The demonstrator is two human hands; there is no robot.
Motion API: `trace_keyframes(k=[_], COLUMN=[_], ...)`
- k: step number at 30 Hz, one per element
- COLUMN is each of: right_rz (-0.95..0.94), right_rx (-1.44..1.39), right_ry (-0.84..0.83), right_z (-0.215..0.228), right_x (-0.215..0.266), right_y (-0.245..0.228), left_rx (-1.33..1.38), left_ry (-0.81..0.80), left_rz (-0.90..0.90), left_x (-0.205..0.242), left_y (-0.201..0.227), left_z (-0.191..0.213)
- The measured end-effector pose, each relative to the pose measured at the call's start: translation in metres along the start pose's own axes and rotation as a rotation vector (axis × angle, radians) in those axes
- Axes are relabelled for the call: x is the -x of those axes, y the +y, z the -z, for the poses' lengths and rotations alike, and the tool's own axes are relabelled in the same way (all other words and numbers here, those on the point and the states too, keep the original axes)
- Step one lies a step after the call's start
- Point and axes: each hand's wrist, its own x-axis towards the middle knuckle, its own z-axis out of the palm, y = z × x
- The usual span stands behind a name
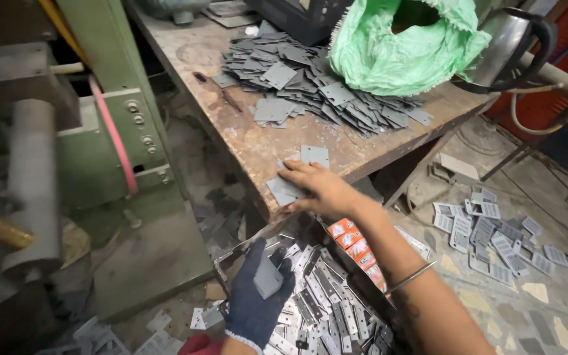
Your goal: The person sits on the floor and repeatedly picks up small gray metal plates from a pile on a wooden table, inspects them, and places them into a metal tray. The person handles the parts one at a time and occasionally adjusts the pile on the table.
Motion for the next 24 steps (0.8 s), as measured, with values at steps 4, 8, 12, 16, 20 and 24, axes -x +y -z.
trace_keyframes(k=[4,8,12,16,20,24], right_rz=[-0.297,-0.507,-0.425,-0.890,-0.860,-0.924], right_rx=[-0.379,-0.058,-0.177,-1.024,-1.401,-1.515], right_ry=[-0.132,0.090,0.504,0.307,0.223,0.186], right_z=[0.038,0.018,0.009,0.005,-0.027,-0.016], right_x=[-0.012,-0.014,-0.007,0.011,0.056,0.074], right_y=[-0.021,-0.017,-0.053,-0.093,-0.098,-0.124], left_rx=[-0.021,0.015,-0.075,-0.032,-0.037,-0.056], left_ry=[-0.013,-0.084,-0.075,-0.049,-0.152,-0.275], left_rz=[-0.021,-0.008,-0.058,0.005,-0.014,-0.038], left_x=[0.003,-0.004,-0.003,0.012,0.019,0.022], left_y=[-0.001,-0.004,-0.005,0.003,0.006,0.008], left_z=[0.002,0.009,0.011,-0.007,-0.013,-0.016])
